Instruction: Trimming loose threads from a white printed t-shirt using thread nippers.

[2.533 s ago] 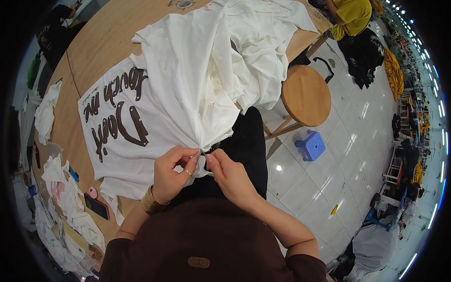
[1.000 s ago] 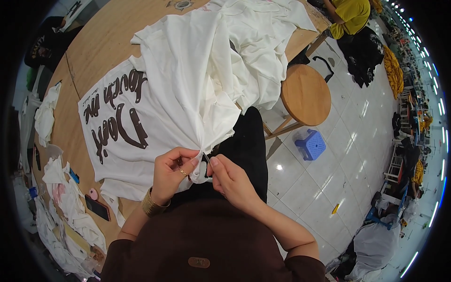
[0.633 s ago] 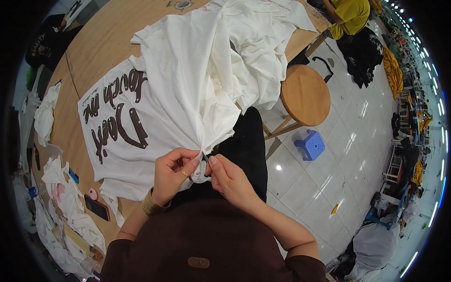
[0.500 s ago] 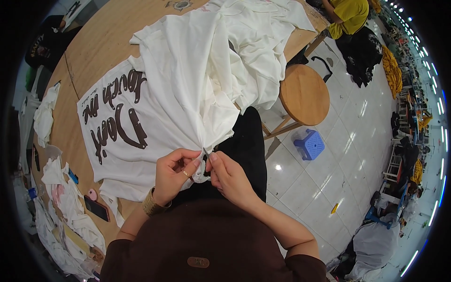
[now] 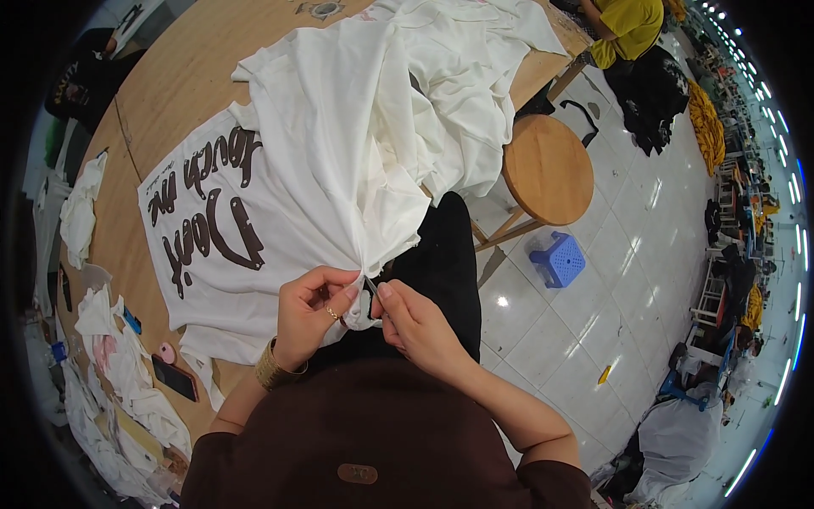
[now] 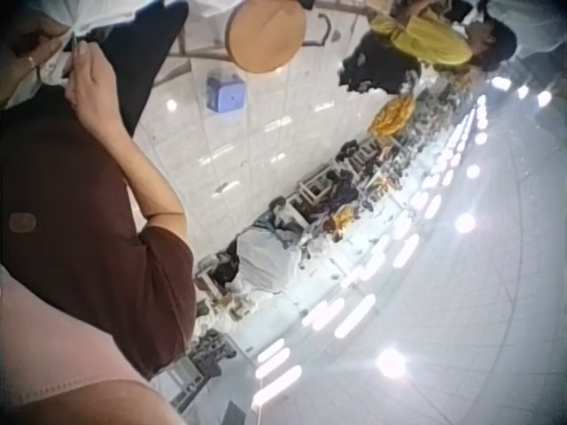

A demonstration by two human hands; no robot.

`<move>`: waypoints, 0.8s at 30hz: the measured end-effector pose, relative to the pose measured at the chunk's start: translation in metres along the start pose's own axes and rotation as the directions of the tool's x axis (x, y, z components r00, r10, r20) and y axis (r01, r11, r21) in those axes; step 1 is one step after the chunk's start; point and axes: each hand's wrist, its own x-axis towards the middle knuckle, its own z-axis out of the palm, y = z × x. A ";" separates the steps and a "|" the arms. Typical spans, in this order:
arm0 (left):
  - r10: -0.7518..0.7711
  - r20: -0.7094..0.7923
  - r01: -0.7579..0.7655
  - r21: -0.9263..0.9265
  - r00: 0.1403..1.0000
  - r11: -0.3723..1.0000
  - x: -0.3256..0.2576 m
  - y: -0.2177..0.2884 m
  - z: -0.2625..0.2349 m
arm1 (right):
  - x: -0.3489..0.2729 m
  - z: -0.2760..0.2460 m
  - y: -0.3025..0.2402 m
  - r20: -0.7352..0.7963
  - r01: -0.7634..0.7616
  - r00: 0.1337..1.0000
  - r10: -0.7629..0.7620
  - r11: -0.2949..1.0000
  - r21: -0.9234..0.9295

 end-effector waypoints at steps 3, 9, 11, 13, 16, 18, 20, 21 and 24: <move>0.002 0.000 -0.002 -0.003 1.000 1.000 0.000 0.000 0.000 | 0.001 0.000 0.000 -0.005 -0.005 1.000 0.005 1.000 0.001; -0.003 -0.013 0.003 0.005 1.000 1.000 -0.001 -0.001 0.000 | 0.002 0.002 -0.001 -0.009 0.006 1.000 -0.006 1.000 0.006; -0.002 -0.012 0.002 0.007 1.000 1.000 -0.001 0.000 0.000 | 0.003 0.002 0.001 -0.017 0.019 1.000 -0.019 1.000 0.001; 0.008 -0.011 -0.007 0.026 1.000 1.000 0.000 0.000 0.000 | 0.003 0.002 0.002 -0.025 0.032 0.999 -0.032 0.999 -0.003; 0.007 -0.001 -0.007 0.037 1.000 0.999 -0.001 0.001 -0.001 | 0.005 0.002 0.004 -0.049 0.036 0.998 -0.037 0.999 -0.007; -0.002 0.005 0.002 0.019 1.000 1.000 -0.001 0.002 -0.001 | 0.007 0.001 0.006 -0.085 0.064 0.994 -0.063 0.998 0.006; -0.013 0.009 0.013 0.000 1.000 1.000 -0.001 0.003 -0.002 | 0.004 -0.001 0.002 -0.075 0.055 0.996 -0.054 0.998 0.009; -0.010 0.010 0.010 0.001 1.000 1.000 -0.001 0.003 -0.002 | 0.002 -0.001 0.001 -0.063 0.044 0.997 -0.043 0.999 0.010; -0.003 0.009 0.003 0.004 1.000 1.000 -0.001 0.003 -0.003 | -0.001 0.001 -0.002 -0.045 0.064 0.997 -0.067 0.996 -0.058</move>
